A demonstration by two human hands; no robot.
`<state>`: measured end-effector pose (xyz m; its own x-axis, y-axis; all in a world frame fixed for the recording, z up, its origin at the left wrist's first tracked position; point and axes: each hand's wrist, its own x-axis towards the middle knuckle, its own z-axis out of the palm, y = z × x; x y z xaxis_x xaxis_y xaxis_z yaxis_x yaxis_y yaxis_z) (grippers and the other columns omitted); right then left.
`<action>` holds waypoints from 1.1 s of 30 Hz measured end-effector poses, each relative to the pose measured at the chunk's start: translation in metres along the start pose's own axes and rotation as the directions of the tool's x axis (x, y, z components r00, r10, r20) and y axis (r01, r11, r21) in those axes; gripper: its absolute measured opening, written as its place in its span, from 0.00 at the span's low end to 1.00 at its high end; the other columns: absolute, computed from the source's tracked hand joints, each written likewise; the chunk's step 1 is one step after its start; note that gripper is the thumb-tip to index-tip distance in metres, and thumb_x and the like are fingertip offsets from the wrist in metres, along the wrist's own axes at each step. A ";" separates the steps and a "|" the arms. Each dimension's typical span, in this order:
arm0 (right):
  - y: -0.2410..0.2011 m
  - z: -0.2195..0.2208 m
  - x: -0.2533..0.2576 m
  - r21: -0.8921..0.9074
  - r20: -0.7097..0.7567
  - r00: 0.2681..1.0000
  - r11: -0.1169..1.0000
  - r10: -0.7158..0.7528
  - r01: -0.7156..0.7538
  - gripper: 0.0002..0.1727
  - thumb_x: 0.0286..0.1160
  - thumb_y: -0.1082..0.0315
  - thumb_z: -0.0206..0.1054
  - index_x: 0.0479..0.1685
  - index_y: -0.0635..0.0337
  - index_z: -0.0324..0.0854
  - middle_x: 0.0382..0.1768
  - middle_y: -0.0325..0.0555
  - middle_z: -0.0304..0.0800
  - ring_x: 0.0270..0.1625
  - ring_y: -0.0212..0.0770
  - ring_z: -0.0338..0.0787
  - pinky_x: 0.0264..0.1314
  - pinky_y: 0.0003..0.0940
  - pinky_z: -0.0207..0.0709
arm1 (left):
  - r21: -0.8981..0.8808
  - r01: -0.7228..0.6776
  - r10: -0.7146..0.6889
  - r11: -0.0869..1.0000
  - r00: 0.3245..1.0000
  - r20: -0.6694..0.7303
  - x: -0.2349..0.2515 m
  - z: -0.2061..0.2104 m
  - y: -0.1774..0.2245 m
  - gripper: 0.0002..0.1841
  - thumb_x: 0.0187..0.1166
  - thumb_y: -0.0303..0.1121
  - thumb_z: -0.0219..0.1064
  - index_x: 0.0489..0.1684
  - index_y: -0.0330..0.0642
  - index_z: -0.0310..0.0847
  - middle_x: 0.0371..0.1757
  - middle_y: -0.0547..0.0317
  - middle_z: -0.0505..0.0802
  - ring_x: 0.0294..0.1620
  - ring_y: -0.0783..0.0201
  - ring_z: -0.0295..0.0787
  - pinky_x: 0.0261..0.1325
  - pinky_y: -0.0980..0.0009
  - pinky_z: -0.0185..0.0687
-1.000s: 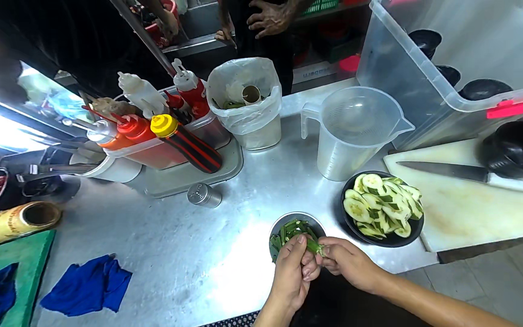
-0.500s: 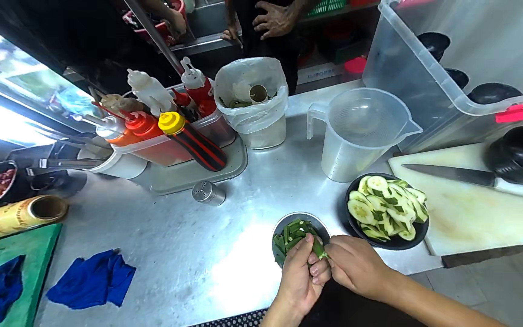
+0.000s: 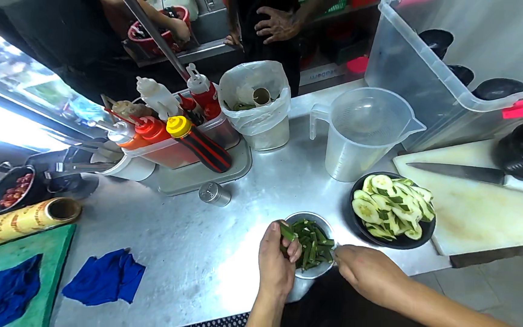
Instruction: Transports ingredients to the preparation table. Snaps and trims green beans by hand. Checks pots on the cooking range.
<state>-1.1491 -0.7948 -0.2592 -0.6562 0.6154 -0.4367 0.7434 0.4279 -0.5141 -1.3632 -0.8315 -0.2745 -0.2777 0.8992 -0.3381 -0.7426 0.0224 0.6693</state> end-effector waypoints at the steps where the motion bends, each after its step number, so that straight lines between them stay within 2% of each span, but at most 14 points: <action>1: -0.002 -0.004 -0.002 0.092 -0.022 0.999 0.995 -0.029 0.031 0.24 0.92 0.54 0.42 0.60 0.57 0.81 0.52 0.54 0.90 0.56 0.53 0.92 0.57 0.53 0.84 | 0.004 0.049 -0.049 0.999 0.999 -0.019 -0.001 0.000 -0.002 0.19 0.93 0.44 0.47 0.43 0.39 0.78 0.22 0.60 0.79 0.16 0.69 0.75 0.20 0.76 0.76; 4: -0.019 -0.007 -0.005 0.329 -0.175 0.973 0.922 -0.153 0.204 0.25 0.93 0.50 0.46 0.68 0.56 0.79 0.50 0.50 0.90 0.51 0.43 0.91 0.56 0.44 0.85 | -0.017 0.314 -0.314 0.949 0.943 -0.114 -0.006 0.005 -0.022 0.23 0.95 0.48 0.43 0.55 0.39 0.77 0.35 0.51 0.87 0.30 0.61 0.86 0.30 0.69 0.84; 6: -0.027 -0.008 -0.004 0.345 -0.163 0.969 0.910 -0.183 0.230 0.31 0.94 0.45 0.44 0.79 0.59 0.72 0.59 0.52 0.90 0.59 0.45 0.92 0.65 0.46 0.85 | -0.182 0.472 -0.495 0.863 0.862 -0.108 -0.012 0.012 -0.033 0.24 0.94 0.50 0.46 0.55 0.38 0.80 0.42 0.47 0.91 0.41 0.56 0.92 0.42 0.60 0.91; 9: -0.025 -0.006 -0.006 0.336 -0.215 0.960 0.910 -0.178 0.244 0.30 0.95 0.46 0.42 0.77 0.58 0.71 0.50 0.50 0.90 0.50 0.44 0.92 0.56 0.46 0.87 | -0.308 0.595 -0.636 0.743 0.770 -0.047 -0.017 0.016 -0.038 0.24 0.92 0.51 0.48 0.46 0.39 0.82 0.38 0.47 0.92 0.37 0.55 0.93 0.40 0.58 0.92; 11: -0.017 -0.003 -0.009 0.365 -0.326 0.928 0.881 -0.181 0.300 0.25 0.95 0.50 0.44 0.72 0.58 0.74 0.41 0.46 0.90 0.41 0.39 0.91 0.47 0.40 0.88 | -0.272 0.628 -0.653 0.729 0.758 0.000 -0.017 0.012 -0.038 0.26 0.92 0.54 0.46 0.46 0.41 0.83 0.35 0.47 0.91 0.31 0.56 0.91 0.32 0.62 0.89; 13: -0.011 0.000 -0.010 0.423 -0.400 0.908 0.854 -0.125 0.304 0.23 0.93 0.52 0.49 0.69 0.58 0.77 0.32 0.41 0.85 0.31 0.34 0.85 0.35 0.33 0.84 | -0.199 0.617 -0.624 0.761 0.781 0.037 -0.019 0.008 -0.039 0.26 0.93 0.54 0.44 0.48 0.42 0.81 0.33 0.49 0.90 0.25 0.61 0.87 0.24 0.70 0.82; 15: -0.006 -0.001 -0.008 0.459 -0.364 0.931 0.864 -0.031 0.208 0.24 0.89 0.46 0.56 0.67 0.56 0.78 0.30 0.37 0.82 0.29 0.32 0.82 0.32 0.32 0.81 | -0.086 0.530 -0.527 0.843 0.848 0.058 -0.022 0.007 -0.039 0.21 0.94 0.48 0.46 0.54 0.42 0.80 0.35 0.49 0.89 0.27 0.63 0.85 0.25 0.73 0.80; 17: -0.002 -0.001 -0.004 0.480 -0.241 0.970 0.873 0.036 0.087 0.26 0.85 0.42 0.58 0.63 0.54 0.80 0.37 0.38 0.86 0.36 0.33 0.86 0.41 0.35 0.84 | 0.055 0.383 -0.387 0.922 0.917 0.094 -0.025 0.008 -0.041 0.15 0.91 0.41 0.55 0.57 0.39 0.80 0.37 0.49 0.89 0.27 0.66 0.84 0.25 0.75 0.77; 20: -0.001 0.003 -0.001 0.467 -0.206 0.978 0.882 0.044 0.058 0.21 0.87 0.51 0.52 0.57 0.55 0.82 0.43 0.42 0.88 0.46 0.35 0.88 0.51 0.37 0.83 | 0.309 0.110 -0.167 0.945 0.973 0.162 -0.028 0.012 -0.045 0.13 0.85 0.36 0.65 0.54 0.34 0.82 0.30 0.53 0.87 0.20 0.71 0.77 0.19 0.79 0.70; 22: -0.001 0.006 -0.001 0.410 -0.251 0.968 0.908 0.020 0.087 0.22 0.88 0.54 0.47 0.57 0.56 0.83 0.46 0.45 0.88 0.50 0.38 0.89 0.54 0.40 0.83 | 0.490 -0.055 -0.046 0.870 0.980 0.193 -0.029 0.013 -0.043 0.12 0.82 0.35 0.69 0.50 0.34 0.85 0.31 0.53 0.88 0.21 0.69 0.77 0.20 0.76 0.72; 25: 0.000 0.008 0.000 0.340 -0.314 0.949 0.929 -0.032 0.144 0.23 0.87 0.56 0.45 0.56 0.57 0.85 0.46 0.47 0.90 0.52 0.40 0.90 0.55 0.42 0.84 | 0.660 -0.241 0.078 0.712 0.961 0.266 -0.029 0.013 -0.040 0.09 0.79 0.35 0.72 0.46 0.39 0.88 0.37 0.59 0.92 0.31 0.67 0.86 0.34 0.72 0.85; 28: 0.003 0.013 0.001 0.312 -0.407 0.911 0.928 -0.064 0.204 0.18 0.83 0.57 0.50 0.44 0.55 0.85 0.34 0.43 0.87 0.40 0.37 0.88 0.42 0.38 0.82 | 0.711 -0.310 0.093 0.631 0.941 0.327 -0.031 0.014 -0.036 0.10 0.79 0.36 0.72 0.49 0.39 0.87 0.39 0.61 0.93 0.35 0.69 0.89 0.39 0.72 0.88; 30: 0.006 0.014 0.001 0.286 -0.437 0.895 0.928 -0.094 0.238 0.18 0.83 0.56 0.51 0.37 0.54 0.84 0.28 0.41 0.84 0.34 0.36 0.86 0.35 0.38 0.80 | 0.742 -0.355 0.077 0.568 0.921 0.382 -0.032 0.013 -0.032 0.15 0.80 0.37 0.70 0.58 0.37 0.85 0.42 0.61 0.93 0.39 0.70 0.90 0.44 0.71 0.90; 33: 0.009 0.017 0.001 0.309 -0.423 0.896 0.909 -0.131 0.279 0.18 0.83 0.57 0.50 0.27 0.53 0.78 0.21 0.39 0.75 0.27 0.35 0.79 0.27 0.35 0.72 | 0.757 -0.467 0.080 0.457 0.869 0.488 -0.032 0.009 -0.032 0.13 0.86 0.40 0.64 0.52 0.40 0.86 0.44 0.60 0.93 0.44 0.71 0.90 0.50 0.71 0.89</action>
<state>-1.1455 -0.8016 -0.2766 -0.6309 0.7758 -0.0113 0.4524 0.3560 -0.8177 -1.3249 -0.8570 -0.2786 -0.0035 0.9966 0.0821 0.2517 -0.0786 0.9646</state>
